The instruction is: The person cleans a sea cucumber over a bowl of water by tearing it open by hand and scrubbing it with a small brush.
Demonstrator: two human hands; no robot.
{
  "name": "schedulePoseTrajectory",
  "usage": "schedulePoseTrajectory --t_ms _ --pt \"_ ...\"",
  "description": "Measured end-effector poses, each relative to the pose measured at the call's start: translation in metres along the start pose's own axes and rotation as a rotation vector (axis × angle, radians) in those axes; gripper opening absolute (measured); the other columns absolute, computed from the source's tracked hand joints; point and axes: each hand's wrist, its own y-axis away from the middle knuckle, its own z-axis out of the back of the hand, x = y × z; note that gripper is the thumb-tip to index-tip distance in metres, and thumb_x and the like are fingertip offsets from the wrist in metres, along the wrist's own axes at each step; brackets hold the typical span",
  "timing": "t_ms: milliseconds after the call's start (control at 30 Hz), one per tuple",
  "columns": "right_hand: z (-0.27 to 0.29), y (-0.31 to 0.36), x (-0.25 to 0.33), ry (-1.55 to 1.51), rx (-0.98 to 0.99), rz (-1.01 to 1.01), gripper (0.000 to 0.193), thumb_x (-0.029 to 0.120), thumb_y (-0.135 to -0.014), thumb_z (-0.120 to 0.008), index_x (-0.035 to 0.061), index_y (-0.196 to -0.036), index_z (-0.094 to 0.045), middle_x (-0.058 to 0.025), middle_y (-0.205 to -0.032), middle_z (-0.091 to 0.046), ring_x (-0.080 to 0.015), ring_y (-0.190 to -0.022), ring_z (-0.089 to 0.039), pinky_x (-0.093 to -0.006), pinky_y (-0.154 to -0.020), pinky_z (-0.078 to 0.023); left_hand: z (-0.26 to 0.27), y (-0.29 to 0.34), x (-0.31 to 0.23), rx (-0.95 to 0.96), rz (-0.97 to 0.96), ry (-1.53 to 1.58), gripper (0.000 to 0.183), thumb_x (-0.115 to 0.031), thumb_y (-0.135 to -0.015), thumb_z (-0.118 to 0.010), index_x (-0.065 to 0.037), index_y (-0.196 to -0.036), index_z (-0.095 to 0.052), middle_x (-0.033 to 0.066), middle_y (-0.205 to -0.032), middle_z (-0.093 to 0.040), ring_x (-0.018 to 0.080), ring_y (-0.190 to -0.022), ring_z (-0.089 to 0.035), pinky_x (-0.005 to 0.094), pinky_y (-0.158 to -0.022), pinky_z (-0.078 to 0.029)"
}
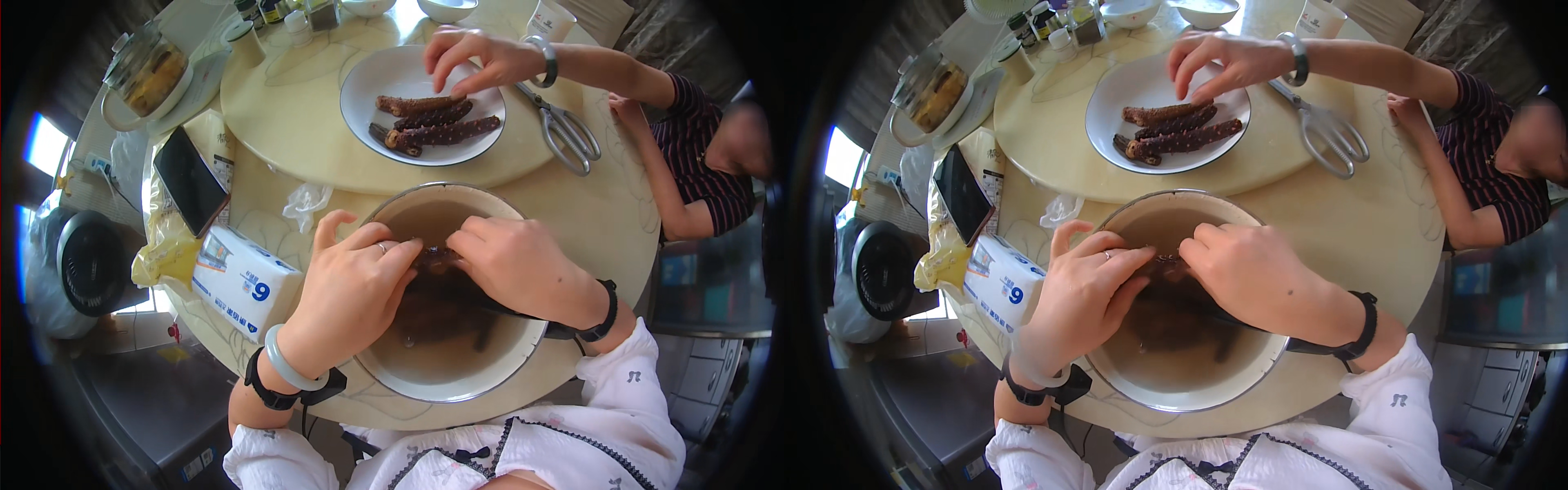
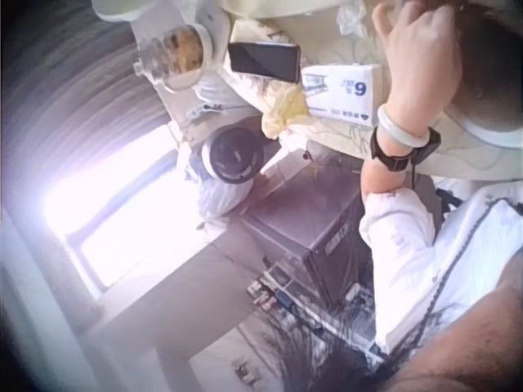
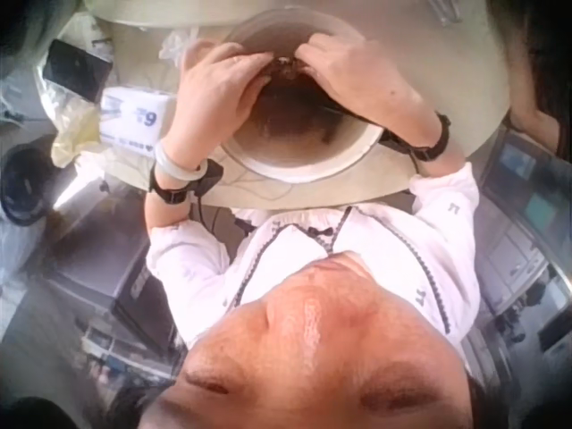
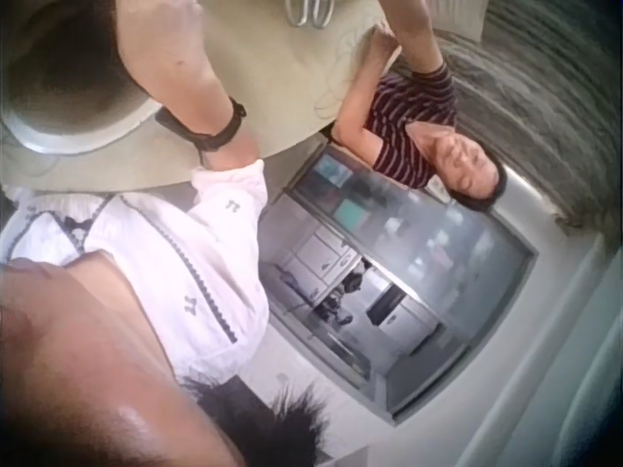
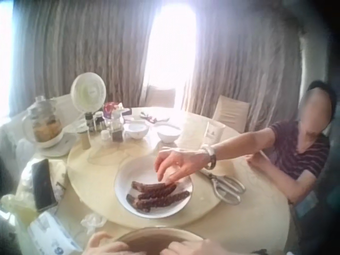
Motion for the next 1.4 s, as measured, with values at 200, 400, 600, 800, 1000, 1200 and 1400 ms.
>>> schedulePoseTrajectory --t_ms 200,400,600,800,1000,1200,1400 --pt "0.002 0.0 0.005 0.057 0.009 -0.011 0.009 0.013 -0.089 -0.065 0.0078 -0.088 -0.058 -0.0067 -0.081 -0.06 -0.0232 -0.072 -0.068 -0.0348 -0.057 -0.055 -0.001 -0.002 -0.003 -0.013 0.001 0.006 0.03 -0.014 -0.085 -0.076 -0.008 -0.114 -0.069 0.0051 -0.095 -0.073 0.0227 -0.099 -0.065 0.0504 -0.104 -0.036" --pt "0.004 0.002 0.006 0.102 0.025 -0.081 0.014 0.017 -0.085 -0.073 0.0105 -0.096 -0.067 -0.0041 -0.084 -0.062 -0.0241 -0.074 -0.067 -0.0363 -0.057 -0.055 0.001 -0.002 -0.004 -0.001 -0.002 0.002 0.03 -0.019 -0.087 -0.075 -0.007 -0.115 -0.069 0.005 -0.098 -0.073 0.0223 -0.101 -0.065 0.0506 -0.105 -0.035" --pt "0.008 -0.002 0.01 0.008 -0.071 -0.028 0.013 0.014 -0.083 -0.076 0.0097 -0.093 -0.069 -0.0044 -0.082 -0.065 -0.0244 -0.071 -0.068 -0.0363 -0.058 -0.054 0.0 -0.002 -0.004 -0.039 -0.011 0.023 0.023 -0.023 -0.091 -0.071 -0.008 -0.109 -0.071 0.003 -0.091 -0.072 0.0189 -0.1 -0.065 0.0516 -0.105 -0.035" --pt "0.007 -0.006 0.006 -0.162 -0.108 -0.059 0.012 0.01 -0.083 -0.075 0.0066 -0.093 -0.068 -0.0069 -0.084 -0.067 -0.0284 -0.073 -0.067 -0.0383 -0.06 -0.054 0.0 -0.003 0.0 -0.047 -0.016 0.088 0.019 -0.025 -0.089 -0.074 -0.01 -0.101 -0.071 0.0004 -0.083 -0.07 0.0196 -0.097 -0.065 0.0532 -0.103 -0.035" --pt "0.003 -0.006 0.005 -0.303 -0.124 -0.032 0.01 0.014 -0.088 -0.072 0.0066 -0.088 -0.065 -0.0074 -0.079 -0.066 -0.0289 -0.074 -0.067 -0.0391 -0.062 -0.053 0.001 -0.002 -0.001 -0.079 0.016 0.186 0.013 -0.019 -0.084 -0.079 -0.011 -0.092 -0.071 0.0 -0.079 -0.069 0.0196 -0.092 -0.065 0.0507 -0.101 -0.036" --pt "0.007 -0.005 0.001 -0.423 -0.121 -0.04 0.011 0.014 -0.088 -0.072 0.0041 -0.09 -0.066 -0.0113 -0.081 -0.067 -0.0323 -0.075 -0.066 -0.0399 -0.066 -0.053 0.005 -0.003 0.004 -0.039 0.059 0.314 0.011 -0.011 -0.084 -0.077 -0.01 -0.094 -0.074 0.0015 -0.084 -0.068 0.0229 -0.093 -0.059 0.0405 -0.095 -0.038" --pt "0.009 -0.005 0.0 -0.383 -0.064 -0.072 0.01 0.011 -0.089 -0.07 0.0031 -0.092 -0.066 -0.013 -0.083 -0.067 -0.0344 -0.078 -0.066 -0.0412 -0.067 -0.054 0.007 -0.002 0.004 0.014 0.066 0.288 0.025 -0.002 -0.087 -0.069 -0.008 -0.111 -0.071 0.0047 -0.091 -0.068 0.0254 -0.097 -0.056 0.0393 -0.097 -0.038"
